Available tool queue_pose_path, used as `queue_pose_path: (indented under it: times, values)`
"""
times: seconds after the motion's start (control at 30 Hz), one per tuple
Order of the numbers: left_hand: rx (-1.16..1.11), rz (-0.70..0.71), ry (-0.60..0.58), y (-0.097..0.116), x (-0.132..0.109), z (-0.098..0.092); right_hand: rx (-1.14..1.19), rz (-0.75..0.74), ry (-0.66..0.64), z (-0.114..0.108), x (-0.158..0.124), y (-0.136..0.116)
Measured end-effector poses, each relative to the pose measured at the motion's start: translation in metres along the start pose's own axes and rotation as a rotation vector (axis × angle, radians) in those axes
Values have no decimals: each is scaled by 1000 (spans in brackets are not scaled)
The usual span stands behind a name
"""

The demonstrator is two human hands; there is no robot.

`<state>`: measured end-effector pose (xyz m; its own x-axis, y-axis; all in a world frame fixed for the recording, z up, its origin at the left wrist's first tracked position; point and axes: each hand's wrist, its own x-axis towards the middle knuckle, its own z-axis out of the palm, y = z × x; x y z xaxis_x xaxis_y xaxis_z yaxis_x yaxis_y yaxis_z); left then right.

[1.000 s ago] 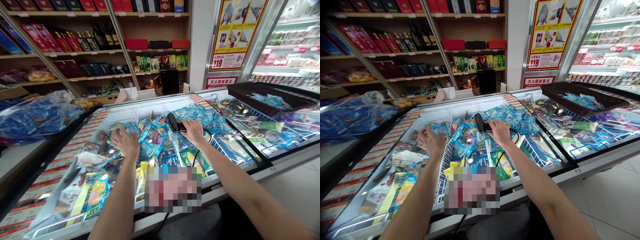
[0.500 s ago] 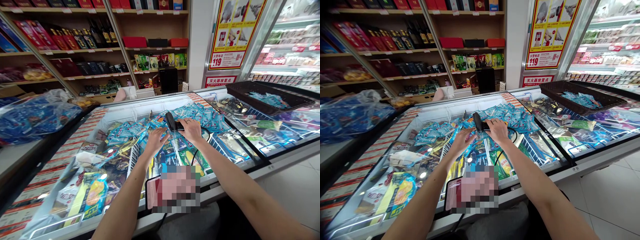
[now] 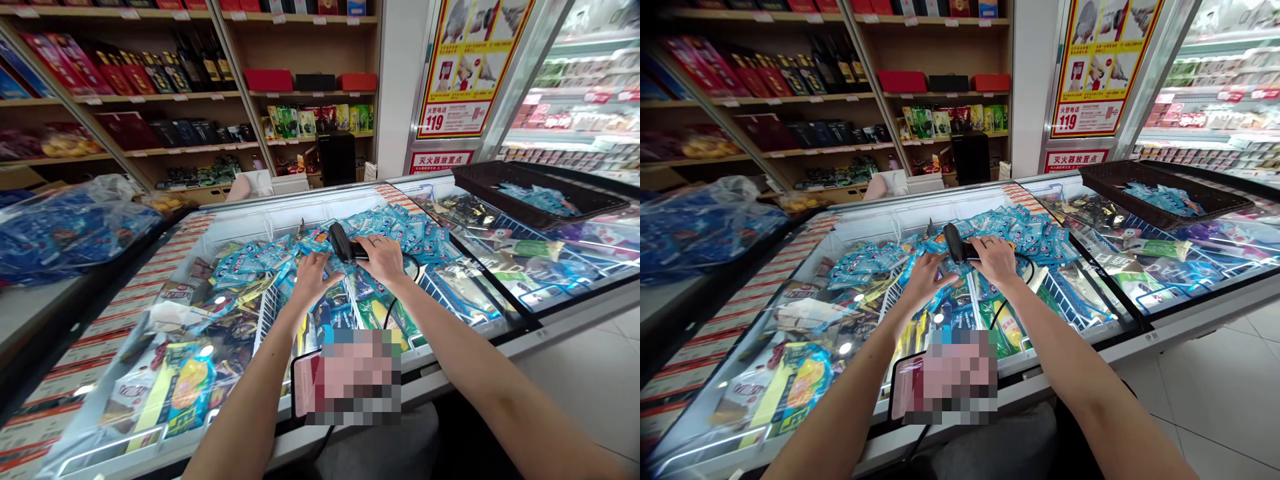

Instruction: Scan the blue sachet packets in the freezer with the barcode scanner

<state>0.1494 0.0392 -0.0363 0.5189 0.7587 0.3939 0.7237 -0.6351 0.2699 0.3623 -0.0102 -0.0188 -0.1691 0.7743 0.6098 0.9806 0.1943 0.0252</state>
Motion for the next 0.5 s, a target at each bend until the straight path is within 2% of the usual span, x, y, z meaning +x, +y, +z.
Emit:
queue_pose_path:
  times: [0.17, 0.3, 0.4, 0.5]
  values:
    - [-96, -225, 86, -26, 0, -7, -3, -1, 7, 1, -1, 2]
    - [-255, -361, 155, -36, -1, -12, 1, -23, -3, 1, -1, 2]
    - [-361, -418, 246, -41, -2, -13, 9, -44, 1, 0, -2, 2]
    - [-543, -413, 324, -43, -3, -14, 16, -58, -2, 0, -2, 1]
